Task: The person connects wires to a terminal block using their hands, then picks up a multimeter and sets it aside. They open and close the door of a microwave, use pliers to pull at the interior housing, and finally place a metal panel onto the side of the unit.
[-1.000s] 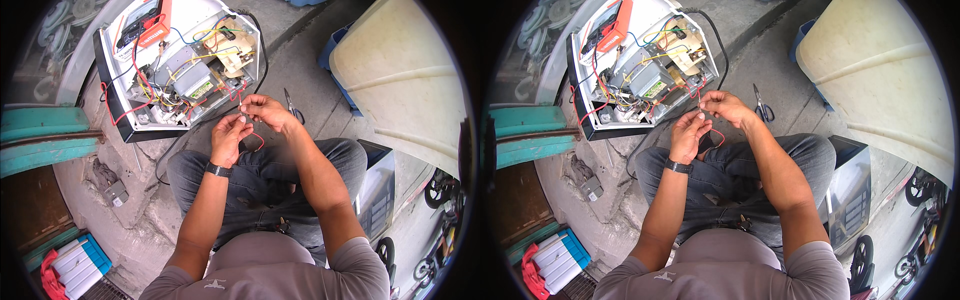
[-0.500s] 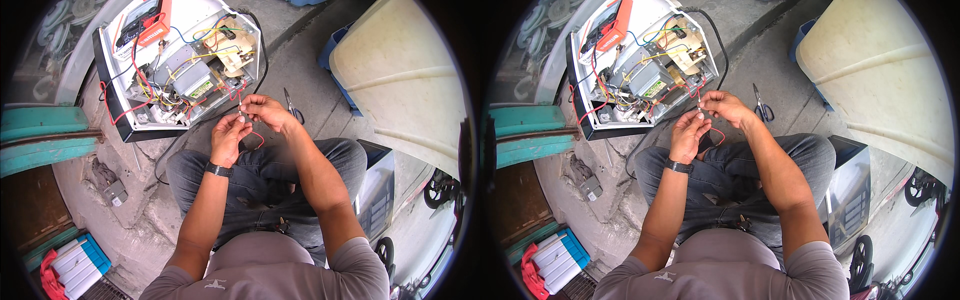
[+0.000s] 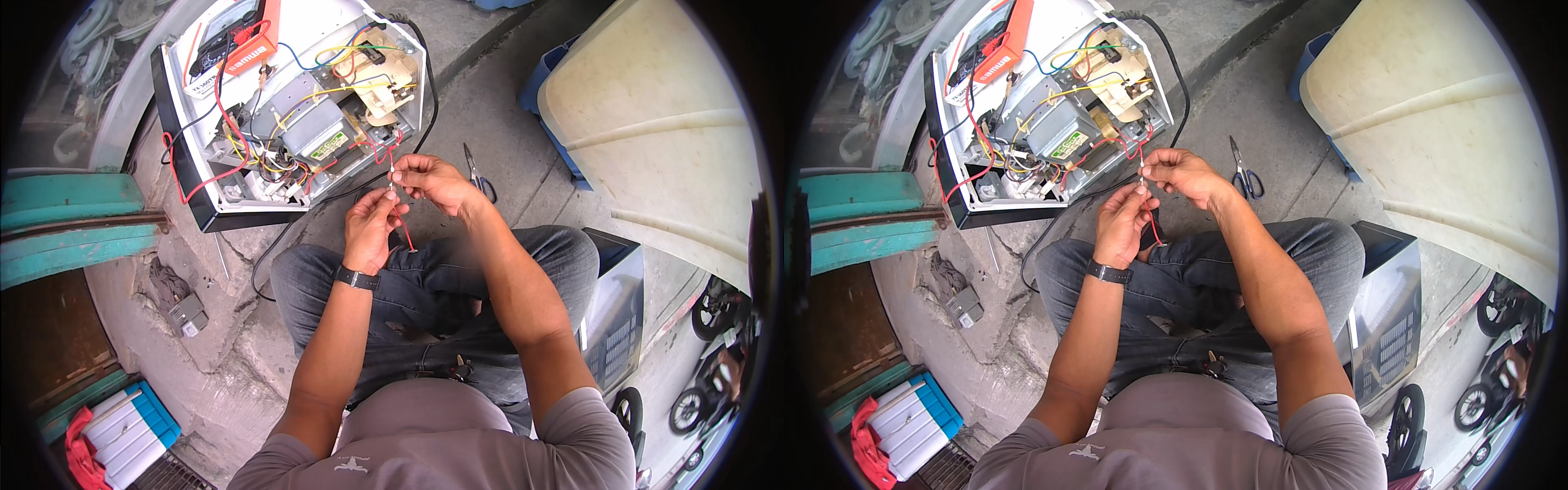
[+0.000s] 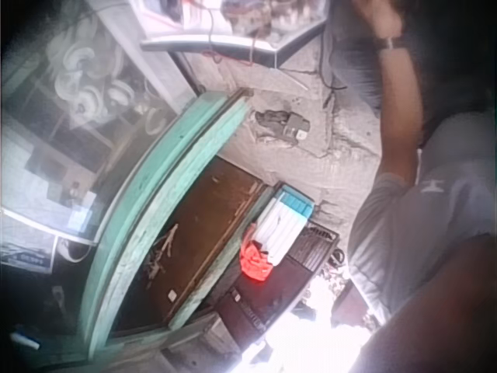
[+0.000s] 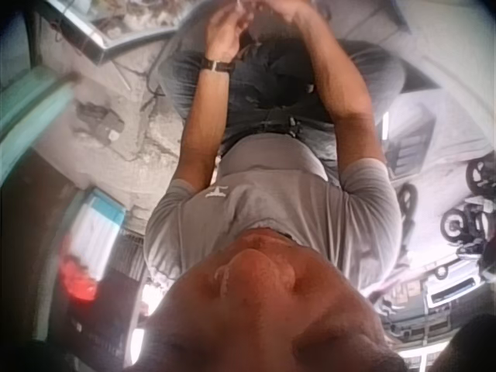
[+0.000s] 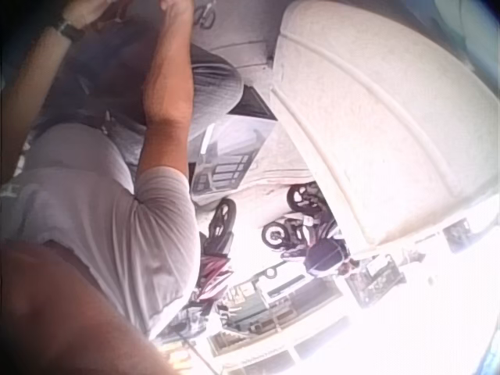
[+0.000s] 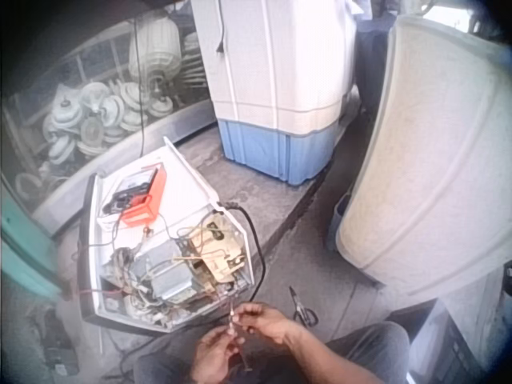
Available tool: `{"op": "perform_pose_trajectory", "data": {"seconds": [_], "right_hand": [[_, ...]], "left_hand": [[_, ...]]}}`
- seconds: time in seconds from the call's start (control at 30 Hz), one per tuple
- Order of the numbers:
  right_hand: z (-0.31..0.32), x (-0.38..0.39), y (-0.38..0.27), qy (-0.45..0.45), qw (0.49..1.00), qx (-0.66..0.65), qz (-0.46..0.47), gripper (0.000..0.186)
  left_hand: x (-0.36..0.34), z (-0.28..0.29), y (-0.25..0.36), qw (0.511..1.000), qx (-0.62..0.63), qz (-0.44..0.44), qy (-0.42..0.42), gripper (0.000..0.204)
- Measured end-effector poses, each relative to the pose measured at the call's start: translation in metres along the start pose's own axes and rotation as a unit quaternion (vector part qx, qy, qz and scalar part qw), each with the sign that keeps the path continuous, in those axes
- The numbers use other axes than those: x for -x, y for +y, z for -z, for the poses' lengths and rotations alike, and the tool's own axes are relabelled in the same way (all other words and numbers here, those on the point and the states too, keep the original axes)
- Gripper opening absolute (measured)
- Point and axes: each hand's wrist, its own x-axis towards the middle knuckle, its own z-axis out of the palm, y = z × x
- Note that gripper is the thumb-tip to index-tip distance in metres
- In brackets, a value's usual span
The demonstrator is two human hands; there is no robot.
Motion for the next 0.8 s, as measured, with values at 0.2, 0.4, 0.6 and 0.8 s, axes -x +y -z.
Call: {"op": "perform_pose_trajectory", "data": {"seconds": [0.2, 0.4, 0.6, 0.8], "right_hand": [[0.0022, -0.0003, 0.0012, -0.003, 1.000, 0.012, 0.005, 0.011], [0.0015, -0.0006, 0.0006, -0.003, 1.000, 0.015, 0.006, 0.010], [0.0016, -0.0005, 0.0001, -0.005, 1.000, 0.015, 0.003, 0.009], [0.0019, -0.0008, 0.0006, -0.007, 1.000, 0.016, 0.008, 0.009]], "left_hand": [[0.0003, -0.0008, 0.0042, 0.999, 0.033, 0.025, -0.017, 0.018], [0.0005, 0.0005, 0.0054, 0.999, 0.035, 0.030, -0.013, 0.020], [-0.0010, 0.0010, 0.0048, 0.999, 0.027, 0.024, -0.013, 0.019], [-0.0019, -0.0004, 0.0043, 1.000, 0.006, 0.012, -0.014, 0.018]]}}
